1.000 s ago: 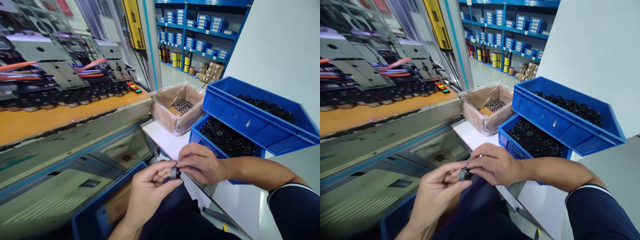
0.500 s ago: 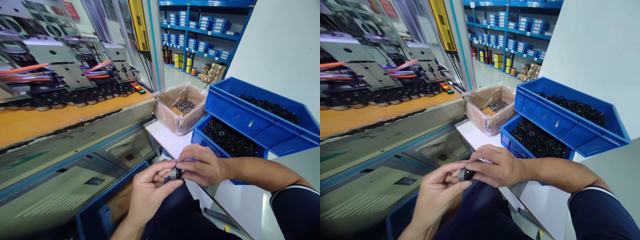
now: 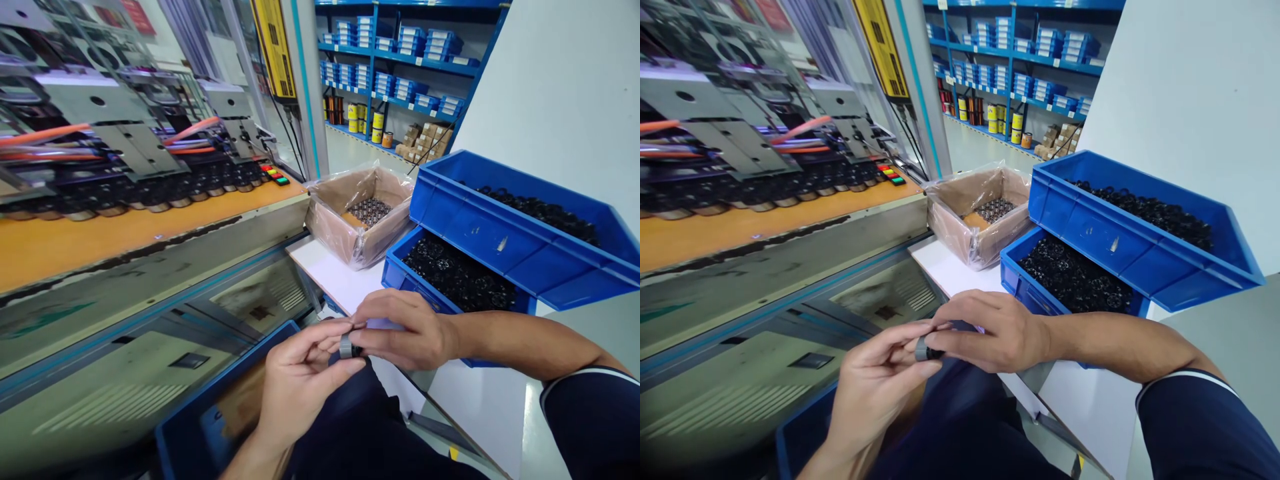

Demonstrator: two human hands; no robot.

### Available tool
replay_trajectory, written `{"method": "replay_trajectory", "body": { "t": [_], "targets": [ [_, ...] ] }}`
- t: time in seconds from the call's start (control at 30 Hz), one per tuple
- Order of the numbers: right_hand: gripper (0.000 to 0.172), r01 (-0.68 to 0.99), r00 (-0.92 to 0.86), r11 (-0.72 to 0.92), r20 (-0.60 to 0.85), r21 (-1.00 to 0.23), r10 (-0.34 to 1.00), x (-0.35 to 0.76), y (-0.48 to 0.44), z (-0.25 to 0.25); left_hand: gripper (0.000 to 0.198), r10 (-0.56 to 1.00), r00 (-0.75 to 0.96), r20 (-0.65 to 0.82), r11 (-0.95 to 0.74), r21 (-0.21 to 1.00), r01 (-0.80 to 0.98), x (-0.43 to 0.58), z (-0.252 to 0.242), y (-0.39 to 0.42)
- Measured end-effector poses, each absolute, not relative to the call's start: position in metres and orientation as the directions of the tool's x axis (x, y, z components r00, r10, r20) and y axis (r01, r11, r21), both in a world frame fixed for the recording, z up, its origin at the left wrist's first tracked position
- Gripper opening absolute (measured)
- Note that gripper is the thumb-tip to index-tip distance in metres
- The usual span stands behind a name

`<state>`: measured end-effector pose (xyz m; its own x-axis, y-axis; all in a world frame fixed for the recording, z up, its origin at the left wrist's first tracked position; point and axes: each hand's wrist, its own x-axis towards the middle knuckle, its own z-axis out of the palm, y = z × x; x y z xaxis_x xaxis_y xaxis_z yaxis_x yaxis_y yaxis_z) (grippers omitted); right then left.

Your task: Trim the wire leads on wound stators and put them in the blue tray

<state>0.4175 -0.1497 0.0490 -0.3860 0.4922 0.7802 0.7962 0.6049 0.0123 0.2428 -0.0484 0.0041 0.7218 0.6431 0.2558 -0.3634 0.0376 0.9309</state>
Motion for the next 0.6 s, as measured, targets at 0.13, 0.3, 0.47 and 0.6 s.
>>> {"method": "replay_trajectory", "body": {
  "t": [0.13, 0.3, 0.47, 0.6],
  "targets": [
    [0.019, 0.803, -0.399, 0.595, 0.775, 0.037, 0.490, 0.4176, -0.1503, 0.0505, 0.044, 0.634, 0.723, 0.275, 0.040, 0.922, -0.386, 0.2435, 0.0053, -0.0490],
    [0.017, 0.798, -0.413, 0.599, 0.783, 0.065, 0.465, 0.4177, -0.1506, 0.0522, 0.049, 0.617, 0.734, 0.285, 0.062, 0.912, -0.406, 0.2442, 0.0060, -0.0498],
    [0.017, 0.795, -0.414, 0.602, 0.793, 0.075, 0.448, 0.4178, -0.1505, 0.0534, 0.050, 0.630, 0.727, 0.273, 0.068, 0.913, -0.401, 0.2451, 0.0055, -0.0503],
    [0.019, 0.795, -0.417, 0.600, 0.797, 0.087, 0.437, 0.4174, -0.1511, 0.0548, 0.052, 0.602, 0.763, 0.235, 0.087, 0.931, -0.356, 0.2442, 0.0056, -0.0474]
  ]
}}
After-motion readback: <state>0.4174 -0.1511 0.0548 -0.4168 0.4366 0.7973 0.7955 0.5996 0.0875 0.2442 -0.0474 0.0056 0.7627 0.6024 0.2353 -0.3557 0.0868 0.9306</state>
